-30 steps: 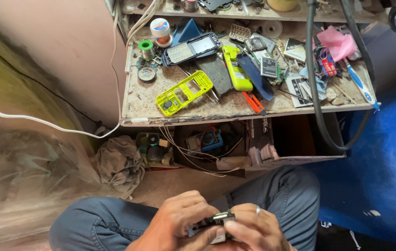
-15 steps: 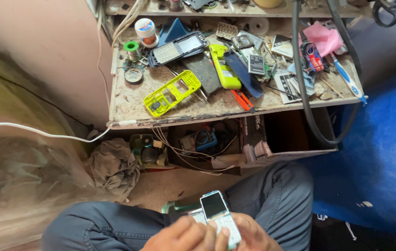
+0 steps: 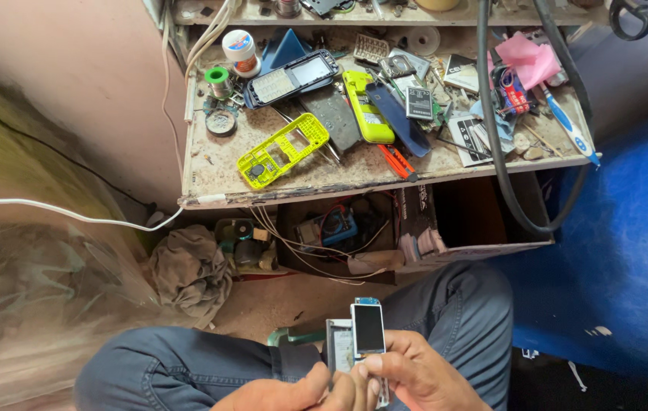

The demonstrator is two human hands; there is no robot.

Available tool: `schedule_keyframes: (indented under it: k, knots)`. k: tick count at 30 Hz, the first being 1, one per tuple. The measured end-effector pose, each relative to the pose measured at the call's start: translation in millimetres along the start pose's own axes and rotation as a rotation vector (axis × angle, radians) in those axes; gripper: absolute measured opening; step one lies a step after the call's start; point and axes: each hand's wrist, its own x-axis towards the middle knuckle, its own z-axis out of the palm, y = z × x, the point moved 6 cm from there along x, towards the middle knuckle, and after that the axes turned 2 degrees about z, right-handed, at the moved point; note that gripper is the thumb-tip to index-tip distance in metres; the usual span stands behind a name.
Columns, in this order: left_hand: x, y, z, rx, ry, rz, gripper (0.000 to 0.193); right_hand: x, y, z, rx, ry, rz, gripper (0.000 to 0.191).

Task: The person assembles a small mobile phone by inserting the battery and closing the back cover, then powers it on and connects a charging cable. They test the keypad and screen, then disassemble the phone again and handle a yellow phone casing.

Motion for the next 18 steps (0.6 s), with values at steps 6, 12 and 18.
schedule_keyframes:
  k: [6,12,18]
  knots:
    - [-8.5,-45.4,-7.4,-0.833,0.256,-0.896,0.058,2.2,-7.3,-12.9,-0.099,0.153,-0.085,0.032]
    - [-25.8,-46.4,43.7,-1.694,0.242,-1.421,0.092,20.5,-7.5,-25.2,-0.233,0.217,-0.126,0.03]
    - [-14.8,-41.1,60.9,-1.797,0.117,-1.537,0.085,22.1,-12.6,-39.0,-0.298,0.251,-0.161,0.028]
